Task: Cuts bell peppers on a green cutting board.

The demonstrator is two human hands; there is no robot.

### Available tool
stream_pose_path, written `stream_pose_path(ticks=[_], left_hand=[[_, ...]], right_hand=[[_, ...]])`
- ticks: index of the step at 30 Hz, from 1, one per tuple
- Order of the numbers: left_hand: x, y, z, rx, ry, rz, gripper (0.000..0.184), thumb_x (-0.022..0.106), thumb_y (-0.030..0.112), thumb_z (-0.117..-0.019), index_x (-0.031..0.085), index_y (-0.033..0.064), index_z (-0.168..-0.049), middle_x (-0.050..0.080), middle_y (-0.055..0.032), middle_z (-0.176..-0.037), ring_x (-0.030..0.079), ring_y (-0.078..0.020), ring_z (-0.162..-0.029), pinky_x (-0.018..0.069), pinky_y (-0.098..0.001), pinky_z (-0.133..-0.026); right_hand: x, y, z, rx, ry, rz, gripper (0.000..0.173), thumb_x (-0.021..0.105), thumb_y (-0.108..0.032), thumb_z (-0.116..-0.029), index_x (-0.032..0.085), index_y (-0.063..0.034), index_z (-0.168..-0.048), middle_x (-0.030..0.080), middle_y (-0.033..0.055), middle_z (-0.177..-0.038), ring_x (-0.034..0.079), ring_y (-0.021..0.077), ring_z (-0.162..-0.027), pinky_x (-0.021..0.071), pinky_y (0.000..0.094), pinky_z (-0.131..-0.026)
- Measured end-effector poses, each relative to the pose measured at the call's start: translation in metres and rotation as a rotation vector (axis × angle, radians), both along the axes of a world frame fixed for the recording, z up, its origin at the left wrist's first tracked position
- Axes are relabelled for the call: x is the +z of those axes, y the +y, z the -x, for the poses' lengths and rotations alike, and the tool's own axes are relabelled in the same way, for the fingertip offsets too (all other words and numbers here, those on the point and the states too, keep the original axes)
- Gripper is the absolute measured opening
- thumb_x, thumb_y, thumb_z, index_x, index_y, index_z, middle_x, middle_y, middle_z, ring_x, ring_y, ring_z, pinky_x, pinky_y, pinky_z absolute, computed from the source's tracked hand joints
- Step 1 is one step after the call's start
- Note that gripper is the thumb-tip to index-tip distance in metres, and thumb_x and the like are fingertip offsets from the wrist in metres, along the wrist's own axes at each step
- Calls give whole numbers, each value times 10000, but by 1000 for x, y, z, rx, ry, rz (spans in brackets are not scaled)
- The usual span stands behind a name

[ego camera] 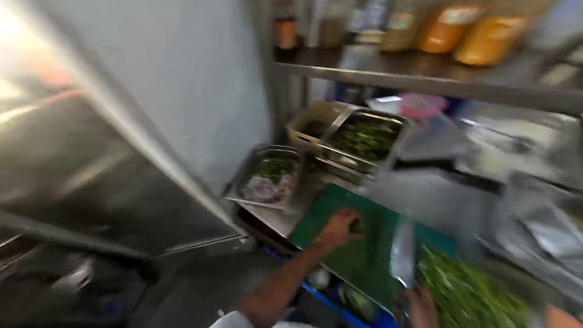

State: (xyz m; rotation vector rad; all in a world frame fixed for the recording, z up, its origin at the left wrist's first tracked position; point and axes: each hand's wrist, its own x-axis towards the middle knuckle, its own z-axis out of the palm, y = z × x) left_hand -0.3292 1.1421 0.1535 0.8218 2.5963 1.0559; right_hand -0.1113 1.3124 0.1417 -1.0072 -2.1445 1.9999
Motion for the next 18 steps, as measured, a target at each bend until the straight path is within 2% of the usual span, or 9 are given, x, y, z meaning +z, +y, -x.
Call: stream_pose_path(ticks=[2,4,6,8,10,12,14,18], left_hand=[[-23,15,-6,-144,1,87,478,833,329,-871,684,104,-1266,607,-141,-1376,591,-282,-1291,504,-439,-1103],[-34,17,-9,-271,-19,113,452,834,347,-869,712,110,-1234,622,-136,-1346,575,-280,-1301,479,-433,-1126],[-36,8,-5,-385,4,82,425,836,335,-859,736,123,-1213,652,-117,-1307,566,-268,-1304,451,-433,-1146],[-33,-5,-2,-467,25,73,359,805,263,-893,736,139,-1223,666,-75,-1309,569,-231,-1315,452,-410,-1153],[-33,-13,5,-530,77,56,271,746,158,-934,744,136,-1205,690,-59,-1281,586,-218,-1307,460,-395,-1149],[-32,-19,13,-588,113,45,229,707,112,-951,765,133,-1172,700,-51,-1259,589,-218,-1301,459,-389,-1149],[-31,-23,21,-642,114,34,211,697,88,-951,778,134,-1140,699,-54,-1246,597,-221,-1273,475,-388,-1125],[-26,-21,34,-721,124,73,187,692,93,-956,758,107,-1130,701,-68,-1231,625,-219,-1232,497,-379,-1096]], right_hand=[[7,11,0,5,-49,-140,500,530,-301,-1066,390,-108,-1506,618,102,-766,591,214,-512,544,413,-447],[9,22,-3,71,-138,-326,467,549,-342,-1054,456,-150,-1469,660,99,-800,638,238,-547,584,461,-505],[18,23,0,144,-279,-478,403,558,-257,-1020,506,-118,-1395,698,116,-877,706,274,-680,617,500,-642],[29,10,1,231,-443,-589,434,556,-232,-1007,487,-103,-1416,702,160,-962,714,344,-852,582,544,-771],[29,-5,5,324,-558,-706,471,503,-275,-1033,457,-135,-1480,718,179,-993,720,386,-926,577,561,-804],[25,-18,12,419,-677,-743,464,419,-301,-1092,417,-170,-1536,722,207,-1055,711,424,-1001,564,586,-849],[27,-27,18,468,-762,-732,471,382,-263,-1105,383,-175,-1568,712,224,-1109,698,436,-1051,557,588,-882],[63,-40,32,480,-806,-791,433,384,-227,-1096,442,-202,-1525,712,214,-1076,707,430,-1014,571,573,-837]])
